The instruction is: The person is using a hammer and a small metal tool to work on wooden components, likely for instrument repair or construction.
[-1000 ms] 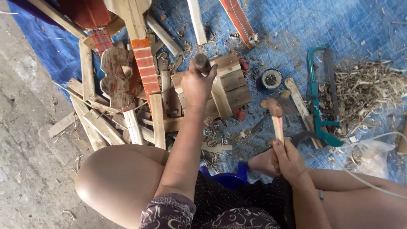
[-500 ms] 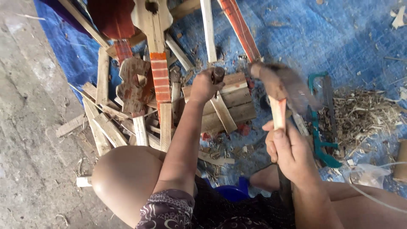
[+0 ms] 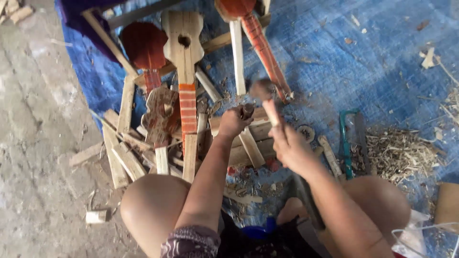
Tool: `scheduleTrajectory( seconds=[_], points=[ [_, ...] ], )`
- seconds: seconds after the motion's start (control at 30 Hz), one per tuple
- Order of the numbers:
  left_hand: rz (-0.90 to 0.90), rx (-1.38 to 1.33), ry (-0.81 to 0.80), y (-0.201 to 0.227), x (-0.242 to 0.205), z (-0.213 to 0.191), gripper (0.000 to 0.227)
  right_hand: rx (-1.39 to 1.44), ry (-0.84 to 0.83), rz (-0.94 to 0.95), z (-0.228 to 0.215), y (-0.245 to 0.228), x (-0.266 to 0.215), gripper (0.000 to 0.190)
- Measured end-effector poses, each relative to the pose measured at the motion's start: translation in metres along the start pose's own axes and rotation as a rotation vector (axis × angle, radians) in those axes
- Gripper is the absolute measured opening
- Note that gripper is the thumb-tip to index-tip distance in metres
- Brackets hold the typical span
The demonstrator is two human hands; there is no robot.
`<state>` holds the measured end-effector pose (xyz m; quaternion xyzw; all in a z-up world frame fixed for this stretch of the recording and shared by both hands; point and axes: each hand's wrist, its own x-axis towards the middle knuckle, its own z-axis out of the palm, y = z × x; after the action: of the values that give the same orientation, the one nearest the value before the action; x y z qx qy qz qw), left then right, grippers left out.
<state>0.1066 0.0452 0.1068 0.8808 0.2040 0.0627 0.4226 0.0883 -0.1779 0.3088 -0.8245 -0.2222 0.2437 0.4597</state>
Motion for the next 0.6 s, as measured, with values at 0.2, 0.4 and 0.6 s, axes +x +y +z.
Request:
scheduleTrajectory(
  seconds=[0.2, 0.4, 0.6],
  points=[
    [0.030, 0.049, 0.007, 0.008, -0.006, -0.002, 0.041, -0.144, 0.181, -0.341, -0.012, -0.014, -0.007, 0.038],
    [0.043, 0.040, 0.049, -0.005, -0.013, 0.005, 0.046, -0.050, -0.119, 0.063, 0.008, 0.028, 0.013, 0.049],
    [-0.017, 0.084, 0.065, -0.011, -0.015, 0.000, 0.045, 0.352, -0.024, -0.157, -0.022, 0.006, 0.023, 0.041]
  ],
)
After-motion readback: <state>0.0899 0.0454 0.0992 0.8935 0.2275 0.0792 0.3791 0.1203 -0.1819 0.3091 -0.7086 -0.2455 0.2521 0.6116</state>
